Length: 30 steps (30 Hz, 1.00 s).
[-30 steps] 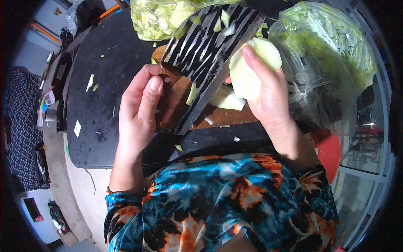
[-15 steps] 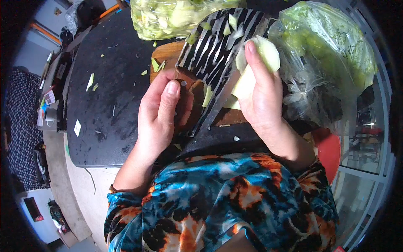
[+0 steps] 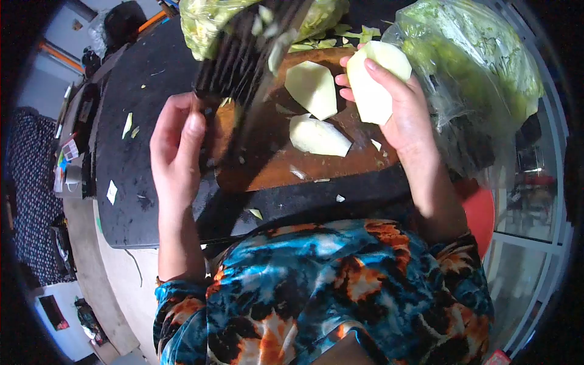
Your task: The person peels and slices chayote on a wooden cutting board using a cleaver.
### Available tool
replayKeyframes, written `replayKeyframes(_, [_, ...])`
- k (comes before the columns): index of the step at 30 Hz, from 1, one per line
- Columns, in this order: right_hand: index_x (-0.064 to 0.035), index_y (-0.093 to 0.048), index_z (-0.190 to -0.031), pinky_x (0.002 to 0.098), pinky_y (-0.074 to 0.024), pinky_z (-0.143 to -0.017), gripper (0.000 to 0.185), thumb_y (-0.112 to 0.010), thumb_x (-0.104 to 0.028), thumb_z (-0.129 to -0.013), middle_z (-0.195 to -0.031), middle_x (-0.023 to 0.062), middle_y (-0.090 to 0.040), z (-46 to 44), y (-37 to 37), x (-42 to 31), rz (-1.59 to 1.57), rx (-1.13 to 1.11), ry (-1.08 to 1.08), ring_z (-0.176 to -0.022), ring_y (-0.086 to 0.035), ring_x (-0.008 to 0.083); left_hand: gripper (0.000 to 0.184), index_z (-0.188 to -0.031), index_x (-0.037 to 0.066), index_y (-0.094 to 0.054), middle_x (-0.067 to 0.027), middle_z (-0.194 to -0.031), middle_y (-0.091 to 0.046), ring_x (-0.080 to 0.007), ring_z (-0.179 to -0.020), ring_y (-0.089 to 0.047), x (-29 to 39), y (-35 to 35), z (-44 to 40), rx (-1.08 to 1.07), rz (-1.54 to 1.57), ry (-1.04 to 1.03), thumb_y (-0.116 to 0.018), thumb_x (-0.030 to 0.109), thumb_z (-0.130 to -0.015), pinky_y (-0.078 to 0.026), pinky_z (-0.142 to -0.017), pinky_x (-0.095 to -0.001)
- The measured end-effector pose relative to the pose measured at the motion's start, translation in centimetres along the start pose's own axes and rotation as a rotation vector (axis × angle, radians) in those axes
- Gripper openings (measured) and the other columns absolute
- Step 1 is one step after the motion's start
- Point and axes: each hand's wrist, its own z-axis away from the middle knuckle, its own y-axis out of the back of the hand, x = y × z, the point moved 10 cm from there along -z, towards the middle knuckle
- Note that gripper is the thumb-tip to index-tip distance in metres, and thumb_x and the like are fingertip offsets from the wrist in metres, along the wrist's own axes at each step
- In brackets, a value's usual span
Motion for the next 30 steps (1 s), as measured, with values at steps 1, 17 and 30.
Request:
replayKeyframes(1, [0.0025, -0.047, -0.119, 0.0342, -0.0542, -0.075, 0.037, -0.057, -0.01, -0.086, -0.104, 0.0182, -0.06, 0.0, 0.2, -0.3, 0.07, -0.004, 0.009, -0.089, -0.063, 0.0263, 0.023, -0.1, 0.0, -0.054, -0.0032, -0.078, -0.057, -0.0061, -0.072, -0.052, 0.1, 0.3, 0.3, -0.033, -0.069, -0.003, -0.058, 0.019, -0.088, -0.041, -0.063, -0.0196])
replayKeyframes(17, [-0.0082, -0.049, -0.122, 0.0522, -0.0169, -0.107, 0.056, -0.065, -0.035, -0.076, -0.129, 0.0131, -0.04, 2.0, -2.6, 1.1, 1.861, -0.153, 0.556, -0.126, -0.03, 0.0283, 0.023, -0.102, 0.003, -0.061, -0.0103, -0.077, -0.065, -0.0155, -0.067, -0.06, -1.9, 3.0, -0.2, 0.071, -0.712, 0.001, -0.06, 0.021, -0.087, -0.046, -0.062, -0.0271])
replayKeyframes(30, [-0.0086, -0.056, -0.106, 0.0333, -0.0389, -0.08, 0.032, -0.058, -0.017, -0.076, -0.107, 0.005, -0.051, 7.0, -9.9, 3.0, 1.803, -0.469, 0.64, -0.098, -0.047, 0.0212, 0.033, -0.1, -0.001, -0.06, -0.0044, -0.06, -0.055, -0.0112, -0.053, -0.051, -5.8, 7.7, -3.8, -0.162, -0.757, 0.366, -0.044, 0.028, -0.093, -0.042, -0.054, -0.0264])
